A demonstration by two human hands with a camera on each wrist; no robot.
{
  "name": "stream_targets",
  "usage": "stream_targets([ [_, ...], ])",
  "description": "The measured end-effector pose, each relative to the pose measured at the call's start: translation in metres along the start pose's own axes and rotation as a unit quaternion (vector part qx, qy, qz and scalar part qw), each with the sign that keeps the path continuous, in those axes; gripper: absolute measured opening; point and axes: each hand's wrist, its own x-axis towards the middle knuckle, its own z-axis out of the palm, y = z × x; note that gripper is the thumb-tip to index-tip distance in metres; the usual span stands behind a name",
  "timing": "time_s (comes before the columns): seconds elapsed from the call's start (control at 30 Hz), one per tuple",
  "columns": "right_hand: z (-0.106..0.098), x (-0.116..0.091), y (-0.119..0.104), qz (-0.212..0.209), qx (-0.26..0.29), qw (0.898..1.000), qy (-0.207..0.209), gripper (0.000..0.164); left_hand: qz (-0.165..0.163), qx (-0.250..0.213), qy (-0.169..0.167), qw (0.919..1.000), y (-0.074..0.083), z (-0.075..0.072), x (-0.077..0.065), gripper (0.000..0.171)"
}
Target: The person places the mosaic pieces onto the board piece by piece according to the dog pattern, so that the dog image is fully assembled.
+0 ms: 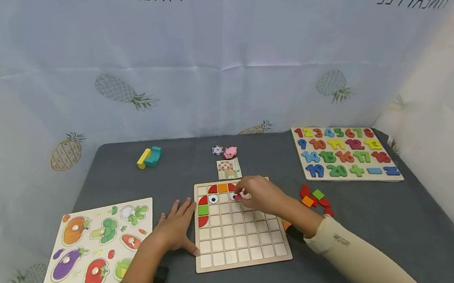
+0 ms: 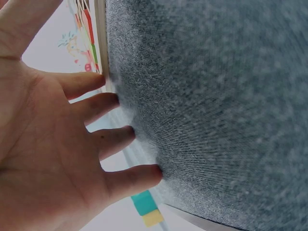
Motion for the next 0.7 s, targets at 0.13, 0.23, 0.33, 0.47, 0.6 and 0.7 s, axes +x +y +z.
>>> stream_targets([
  [0.13, 0.023, 0.027, -0.013, -0.04, -0.065, 0.997, 0.002, 0.017, -0.006, 0.004, 0.001, 1.0, 0.0, 0.002, 0.001, 0.124],
  [0.23, 0.031, 0.036, -0.013, -0.041, -0.088, 0.995, 0.009, 0.014, -0.007, 0.009, -0.002, 0.9999, 0.0, 0.003, 0.002, 0.125],
  [0.33, 0.034, 0.039, -0.012, -0.036, -0.094, 0.995, 0.004, 0.013, -0.006, 0.009, -0.003, 0.9999, 0.0, 0.003, 0.003, 0.124],
  [0.47, 0.033, 0.04, -0.012, -0.041, -0.079, 0.996, -0.006, 0.012, -0.007, 0.01, -0.002, 0.9999, -0.001, 0.003, 0.003, 0.125],
  [0.6, 0.033, 0.041, -0.012, -0.044, -0.064, 0.997, -0.02, 0.014, -0.007, 0.01, -0.002, 0.9999, -0.002, 0.004, 0.003, 0.125],
  [0.7, 0.033, 0.041, -0.011, -0.039, -0.059, 0.997, -0.028, 0.017, -0.007, 0.008, -0.002, 0.9999, -0.002, 0.004, 0.003, 0.124],
])
